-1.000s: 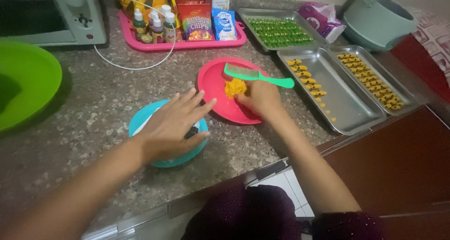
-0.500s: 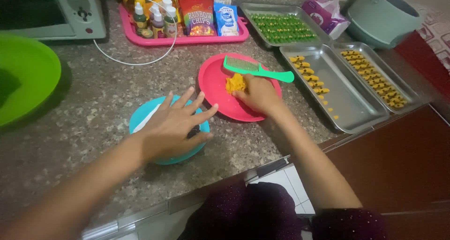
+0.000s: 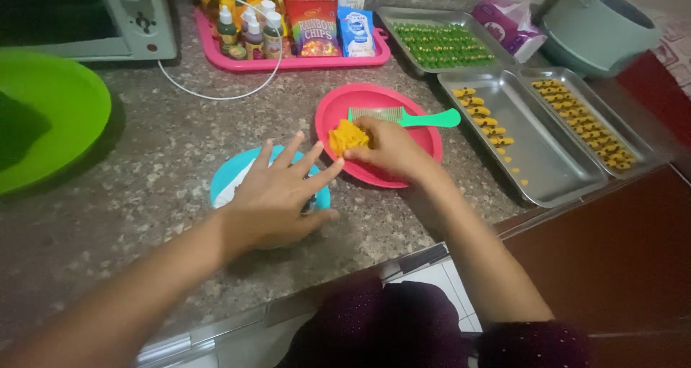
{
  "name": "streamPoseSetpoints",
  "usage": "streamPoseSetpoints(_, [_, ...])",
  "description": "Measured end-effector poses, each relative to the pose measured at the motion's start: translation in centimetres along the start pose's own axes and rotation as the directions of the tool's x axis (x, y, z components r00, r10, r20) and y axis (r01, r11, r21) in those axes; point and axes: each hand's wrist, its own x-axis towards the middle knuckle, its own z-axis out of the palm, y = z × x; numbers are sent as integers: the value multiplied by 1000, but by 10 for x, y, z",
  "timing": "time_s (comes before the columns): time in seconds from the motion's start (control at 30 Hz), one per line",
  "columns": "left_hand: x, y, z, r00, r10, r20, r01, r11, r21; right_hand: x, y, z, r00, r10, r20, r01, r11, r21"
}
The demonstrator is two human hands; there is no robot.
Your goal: Shaping small pieces of yellow dough into cylinders and coating them with black seeds to prepare pastries.
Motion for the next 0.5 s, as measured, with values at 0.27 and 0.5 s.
streamPoseSetpoints(0.27, [1,-4,10,994,18,-108,-23,999,-46,-28,0,-75,991,105,-77,-122,957,-264])
streamPoseSetpoints(0.5, [2,-5,14,993,24,-114,-29,999,-41,-33,48,-46,966,237,-107,-237,631,-739])
